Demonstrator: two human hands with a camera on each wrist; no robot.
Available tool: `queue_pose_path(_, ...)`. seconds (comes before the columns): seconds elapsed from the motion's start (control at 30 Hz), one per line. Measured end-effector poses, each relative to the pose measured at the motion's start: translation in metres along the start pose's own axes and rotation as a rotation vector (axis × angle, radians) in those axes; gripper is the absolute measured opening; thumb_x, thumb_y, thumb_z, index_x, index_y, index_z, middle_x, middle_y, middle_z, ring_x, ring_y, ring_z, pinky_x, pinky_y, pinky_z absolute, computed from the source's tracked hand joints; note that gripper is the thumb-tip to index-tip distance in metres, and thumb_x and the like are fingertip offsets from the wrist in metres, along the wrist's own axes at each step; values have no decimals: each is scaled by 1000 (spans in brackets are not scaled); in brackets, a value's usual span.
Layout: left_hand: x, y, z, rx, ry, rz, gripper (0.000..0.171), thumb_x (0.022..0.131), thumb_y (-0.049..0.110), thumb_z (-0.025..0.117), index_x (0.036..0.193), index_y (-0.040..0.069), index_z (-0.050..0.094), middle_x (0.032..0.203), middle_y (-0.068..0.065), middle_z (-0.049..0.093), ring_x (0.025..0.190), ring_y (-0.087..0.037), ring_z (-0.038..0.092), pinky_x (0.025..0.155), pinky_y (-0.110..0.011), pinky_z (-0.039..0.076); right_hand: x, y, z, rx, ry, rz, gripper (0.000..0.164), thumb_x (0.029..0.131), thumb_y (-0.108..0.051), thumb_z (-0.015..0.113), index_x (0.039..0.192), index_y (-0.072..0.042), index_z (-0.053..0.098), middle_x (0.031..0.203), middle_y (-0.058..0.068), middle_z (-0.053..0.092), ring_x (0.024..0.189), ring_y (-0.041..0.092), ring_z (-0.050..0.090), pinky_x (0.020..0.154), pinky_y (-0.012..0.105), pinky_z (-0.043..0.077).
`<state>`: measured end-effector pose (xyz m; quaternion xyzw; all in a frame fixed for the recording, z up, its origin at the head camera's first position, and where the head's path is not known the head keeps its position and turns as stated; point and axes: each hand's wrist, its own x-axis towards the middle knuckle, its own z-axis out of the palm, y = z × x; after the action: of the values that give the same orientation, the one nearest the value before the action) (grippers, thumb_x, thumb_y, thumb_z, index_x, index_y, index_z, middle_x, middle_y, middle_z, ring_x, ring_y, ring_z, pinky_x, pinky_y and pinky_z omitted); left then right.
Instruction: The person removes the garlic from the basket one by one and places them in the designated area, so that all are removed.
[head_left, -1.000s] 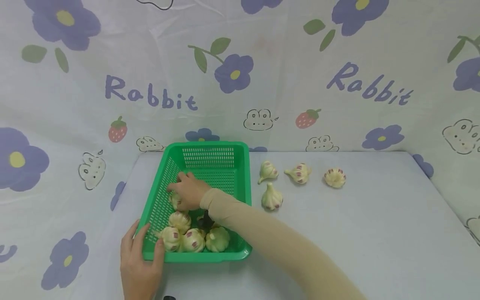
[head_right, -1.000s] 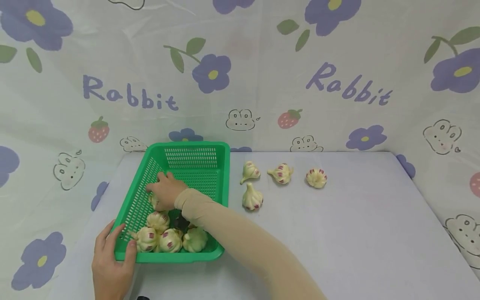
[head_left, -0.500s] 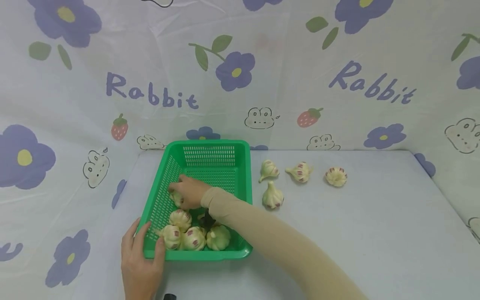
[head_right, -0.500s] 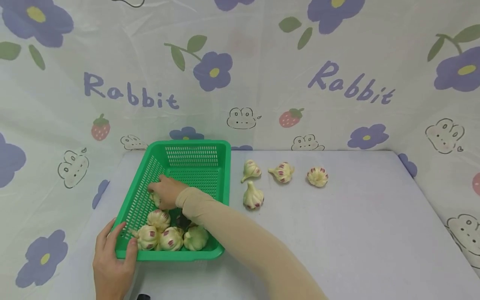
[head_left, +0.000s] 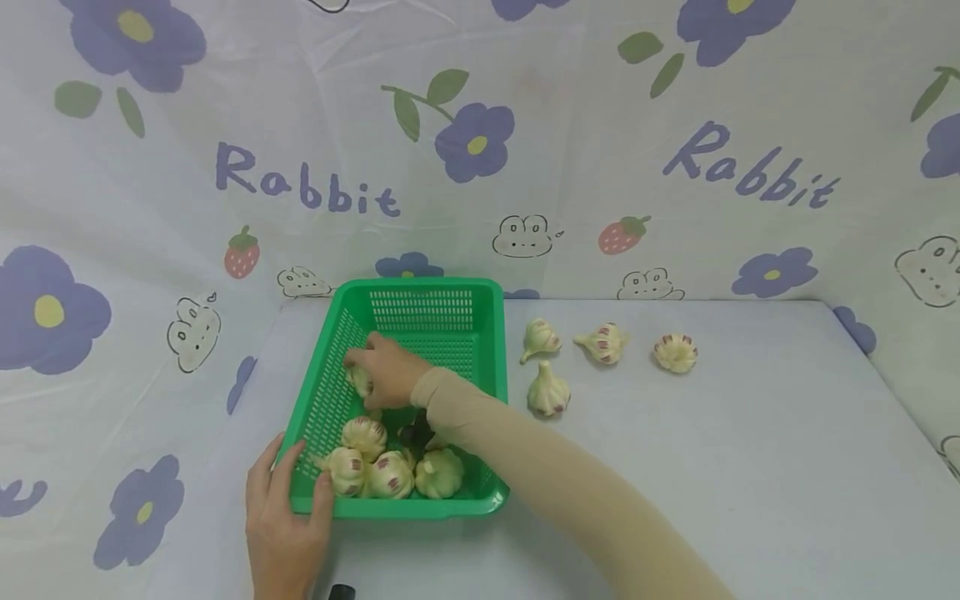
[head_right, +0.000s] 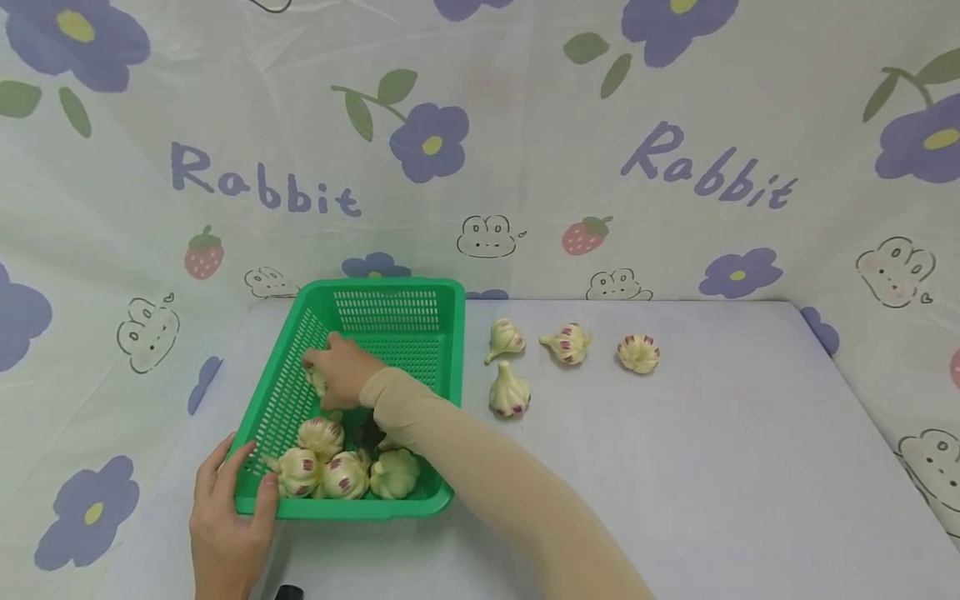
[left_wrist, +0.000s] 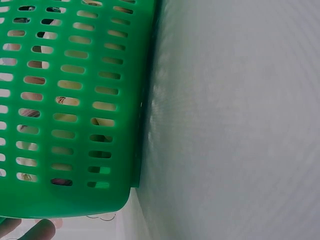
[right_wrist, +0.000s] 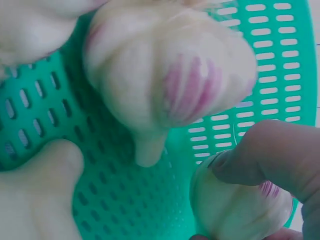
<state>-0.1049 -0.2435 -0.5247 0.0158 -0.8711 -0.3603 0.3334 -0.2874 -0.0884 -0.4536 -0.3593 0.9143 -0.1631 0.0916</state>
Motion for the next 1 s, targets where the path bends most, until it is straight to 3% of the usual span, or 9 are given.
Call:
queue_pose_path(0.27,1,0,2,6,1,5,47,92,16,74,136,4,64,151,-17,53,137,-39,50,102,-66,44,-8,-4,-8,-16,76,-17,64,88,-21,82,147,-20,56,132,11,50,105,18,52,76,25,50)
queue_pose_path(0.6,1,0,2,7,8,6,47,92,17,75,136,5,65,151,-16,54,137,-37,51,101,-65,44,-27,-16,-24,-102,218,-111,59,87,-17,80,142,-17,59,122,9,50,103,19,48,72,23,50)
queue_pose_path(1.0,0,1,0,5,10,7,46,92,15,75,135,4,65,150,-18,54,136,-39,51,100,-66,45,-53,-33,-44,-177,312,-144,59,86,-16,78,142,-17,59,125,10,51,108,21,48,58,19,49)
